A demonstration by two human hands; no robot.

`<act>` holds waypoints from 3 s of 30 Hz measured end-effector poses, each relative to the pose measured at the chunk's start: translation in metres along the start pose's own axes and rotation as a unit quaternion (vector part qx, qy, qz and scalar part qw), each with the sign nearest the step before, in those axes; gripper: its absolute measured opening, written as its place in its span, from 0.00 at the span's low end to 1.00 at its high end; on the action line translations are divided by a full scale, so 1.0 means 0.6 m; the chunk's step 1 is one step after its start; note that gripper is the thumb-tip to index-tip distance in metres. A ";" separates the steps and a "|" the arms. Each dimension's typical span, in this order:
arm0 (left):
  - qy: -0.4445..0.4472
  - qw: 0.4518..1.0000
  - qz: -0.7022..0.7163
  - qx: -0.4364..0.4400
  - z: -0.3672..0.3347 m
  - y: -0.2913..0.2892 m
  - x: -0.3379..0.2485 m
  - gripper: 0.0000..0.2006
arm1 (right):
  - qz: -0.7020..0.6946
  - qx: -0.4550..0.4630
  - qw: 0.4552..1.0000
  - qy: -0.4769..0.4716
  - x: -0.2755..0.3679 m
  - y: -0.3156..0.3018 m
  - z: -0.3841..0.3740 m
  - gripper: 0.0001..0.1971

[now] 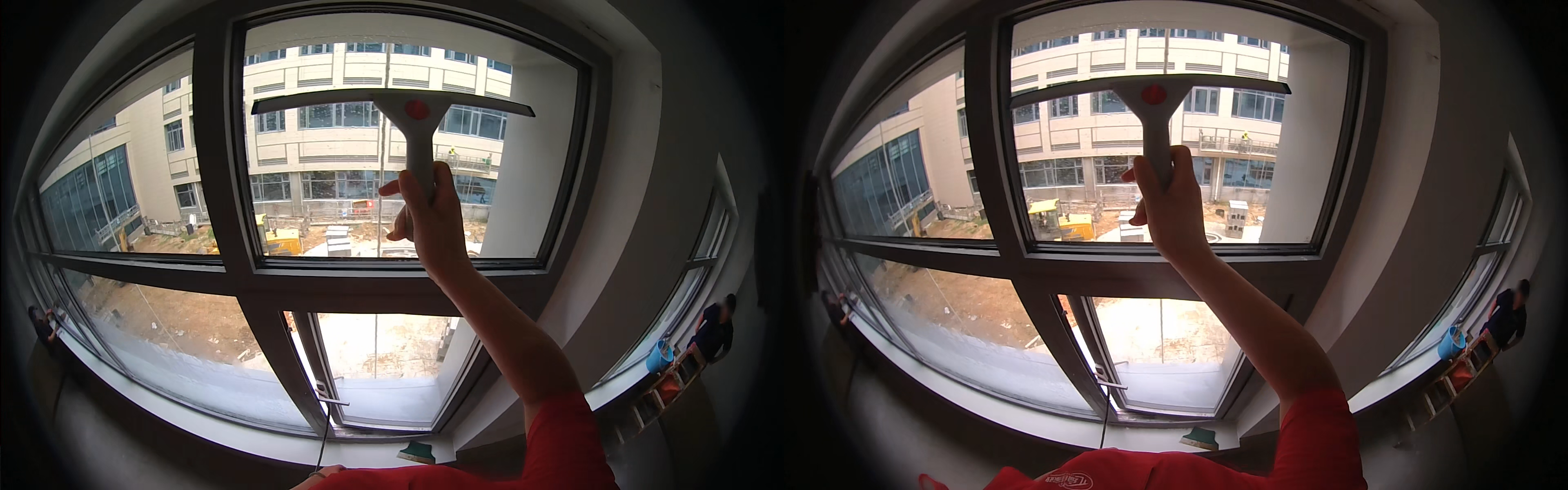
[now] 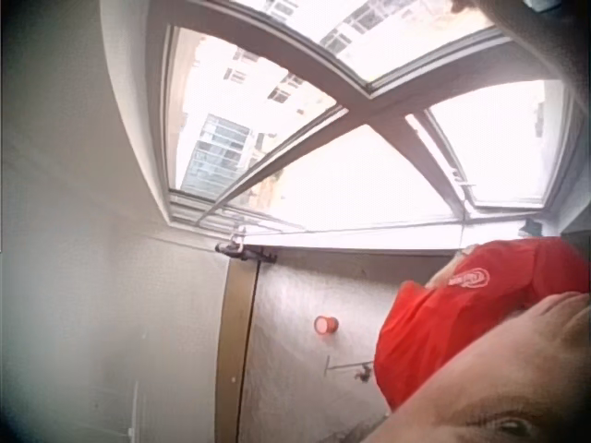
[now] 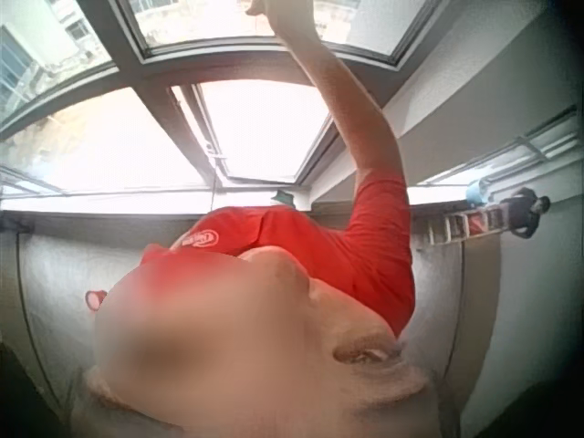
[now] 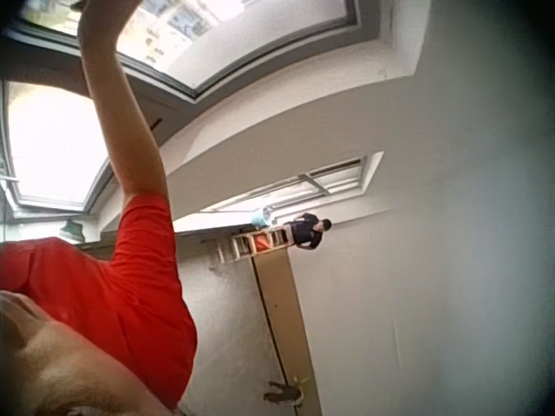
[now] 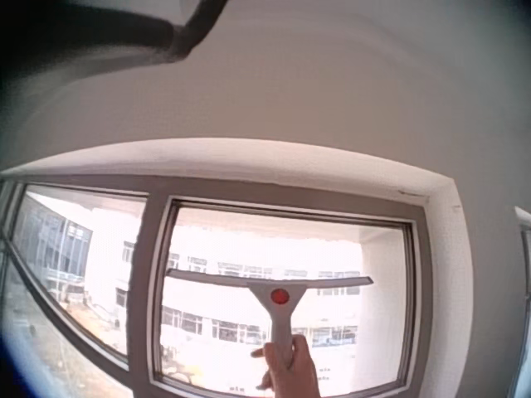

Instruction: The person cleans a large window using a long-handled squeegee, a green scrubber, and a black cloth. They wipe the glass and the window frame, then use a squeegee to remove water. Another person is visible in the background cleaning a different window.

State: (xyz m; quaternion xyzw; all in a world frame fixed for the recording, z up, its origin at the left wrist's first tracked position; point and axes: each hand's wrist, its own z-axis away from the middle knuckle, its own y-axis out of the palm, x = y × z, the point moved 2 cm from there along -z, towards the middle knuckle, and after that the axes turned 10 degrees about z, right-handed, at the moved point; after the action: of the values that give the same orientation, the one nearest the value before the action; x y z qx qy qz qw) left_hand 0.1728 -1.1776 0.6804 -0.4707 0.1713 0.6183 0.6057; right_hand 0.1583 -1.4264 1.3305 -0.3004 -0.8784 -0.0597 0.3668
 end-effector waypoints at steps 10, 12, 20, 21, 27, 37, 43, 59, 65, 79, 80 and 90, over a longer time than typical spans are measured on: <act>-0.023 0.997 0.047 -0.061 0.014 -0.024 0.061 0.19 | 0.022 -0.088 0.993 -0.075 0.069 0.122 -0.230 0.19; -0.026 0.996 0.056 -0.066 0.013 -0.023 0.070 0.19 | 0.037 -0.094 0.991 -0.084 0.071 0.140 -0.245 0.19; -0.040 0.994 0.076 -0.067 0.003 -0.022 0.113 0.19 | 0.078 -0.097 0.990 -0.062 0.079 0.170 -0.287 0.27; -0.044 0.994 0.079 -0.066 0.002 -0.022 0.122 0.19 | 0.056 -0.071 0.995 -0.045 0.081 0.170 -0.287 0.27; -0.067 0.993 0.090 -0.042 -0.006 0.001 0.170 0.18 | -0.016 0.091 0.995 -0.041 0.068 0.151 -0.307 0.25; -0.026 0.990 0.107 -0.088 -0.073 0.002 0.112 0.18 | -0.022 0.028 0.999 0.016 -0.047 0.171 -0.188 0.25; 0.020 0.986 0.114 -0.123 -0.061 -0.002 0.054 0.17 | -0.044 0.010 0.993 0.111 -0.174 0.222 0.004 0.19; 0.018 0.973 0.166 -0.161 0.057 0.049 0.086 0.14 | -0.127 0.061 0.919 0.369 -0.225 0.221 0.240 0.17; 0.212 0.833 0.221 -0.461 0.166 -0.123 -0.256 0.10 | 0.026 0.110 0.962 0.250 -0.273 0.130 0.429 0.13; 0.405 0.832 0.360 -0.120 0.211 -0.130 -0.646 0.10 | 0.319 0.326 0.886 0.082 -0.271 0.012 0.618 0.15; 0.399 0.844 0.332 -0.132 0.211 -0.134 -0.649 0.10 | 0.328 0.341 0.877 0.087 -0.272 0.009 0.621 0.15; 0.368 0.869 0.247 -0.219 0.242 -0.144 -0.596 0.10 | 0.326 0.273 0.903 0.059 -0.232 -0.016 0.581 0.18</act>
State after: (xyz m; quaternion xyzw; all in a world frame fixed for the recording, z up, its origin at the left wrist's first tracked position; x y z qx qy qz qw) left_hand 0.1340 -1.2563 1.0662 -0.7268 0.3525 0.5517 0.2074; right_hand 0.0174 -1.3881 0.9849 -0.4537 -0.6903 0.2879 0.4844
